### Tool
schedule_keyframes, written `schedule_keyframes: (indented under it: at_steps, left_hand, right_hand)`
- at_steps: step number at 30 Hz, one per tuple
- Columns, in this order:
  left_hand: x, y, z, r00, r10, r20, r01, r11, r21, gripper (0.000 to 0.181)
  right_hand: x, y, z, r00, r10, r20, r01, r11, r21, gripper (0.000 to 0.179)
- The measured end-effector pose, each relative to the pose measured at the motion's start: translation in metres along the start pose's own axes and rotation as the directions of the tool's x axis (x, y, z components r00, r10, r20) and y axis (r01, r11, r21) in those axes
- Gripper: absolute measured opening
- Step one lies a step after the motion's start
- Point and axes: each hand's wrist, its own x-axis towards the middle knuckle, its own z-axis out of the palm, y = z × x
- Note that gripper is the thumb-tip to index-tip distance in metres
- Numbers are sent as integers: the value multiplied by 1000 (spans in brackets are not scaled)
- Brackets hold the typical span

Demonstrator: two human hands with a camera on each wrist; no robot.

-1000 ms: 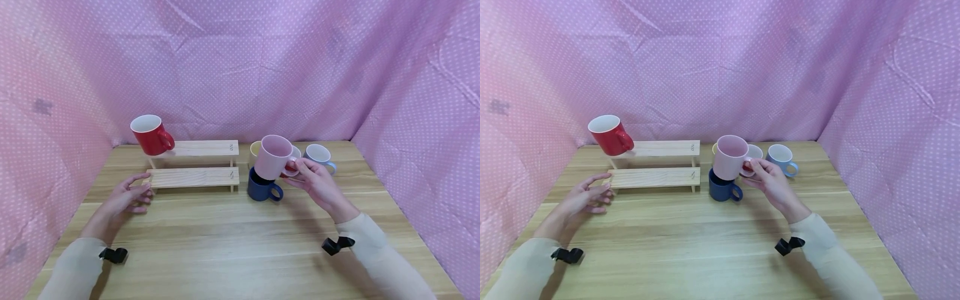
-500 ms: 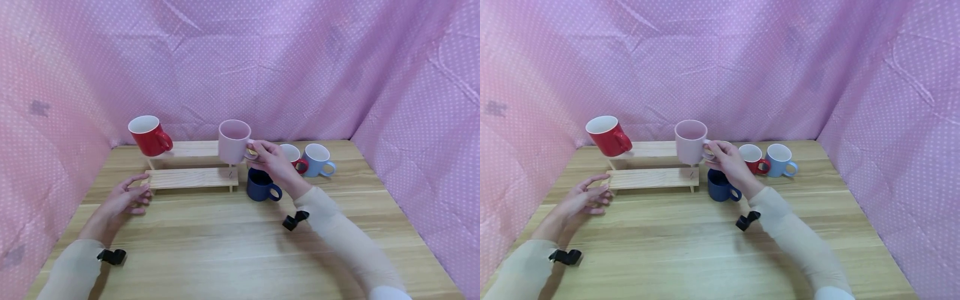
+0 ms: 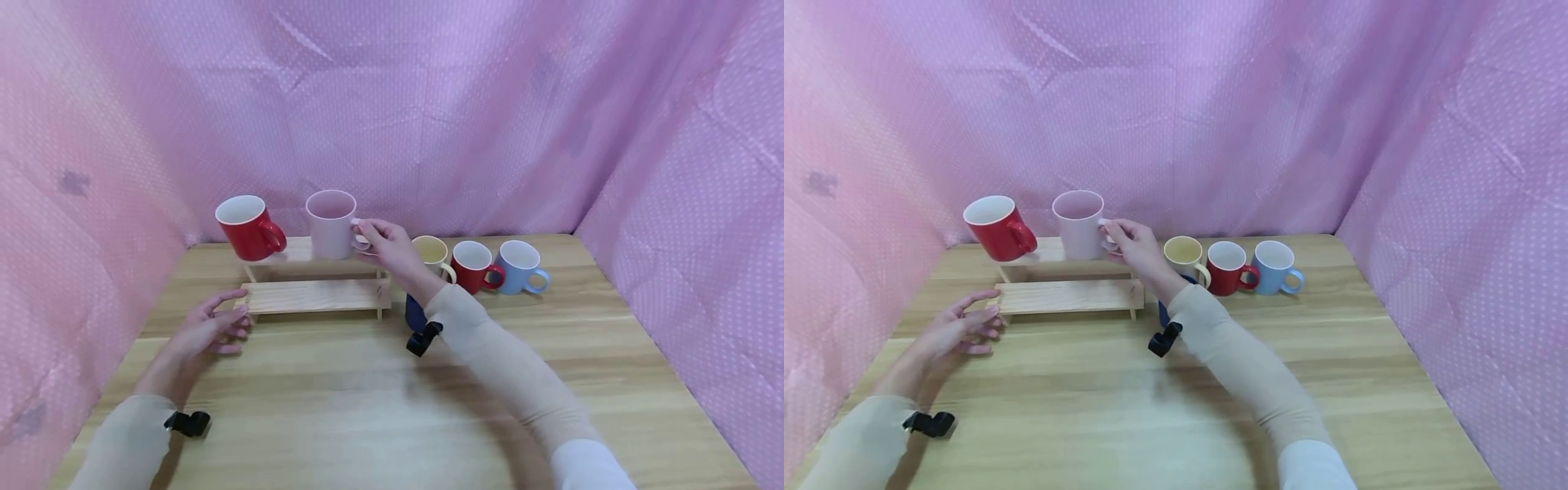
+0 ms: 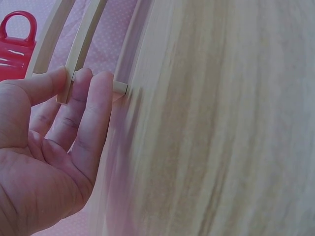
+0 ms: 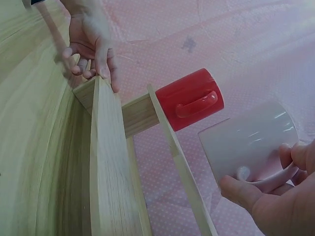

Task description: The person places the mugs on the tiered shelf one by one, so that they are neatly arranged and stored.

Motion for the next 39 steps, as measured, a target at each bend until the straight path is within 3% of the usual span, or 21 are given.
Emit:
schedule_keyframes:
  at_steps: [5, 14, 39]
  left_hand:
    - [-2, -7, 3, 1000, 4, -3, -4, 1000, 22, 59]
    - [-2, -8, 3, 1000, -5, -6, 6, 1000, 13, 60]
    - [1, -1, 1, 1000, -4, -5, 4, 1000, 8, 59]
  right_hand:
    - [10, 9, 15, 999, 31, -22, -31, 999, -31, 36]
    - [25, 14, 34, 999, 17, -39, -18, 999, -47, 36]
    - [36, 28, 40, 999, -45, -30, 41, 990, -136, 39]
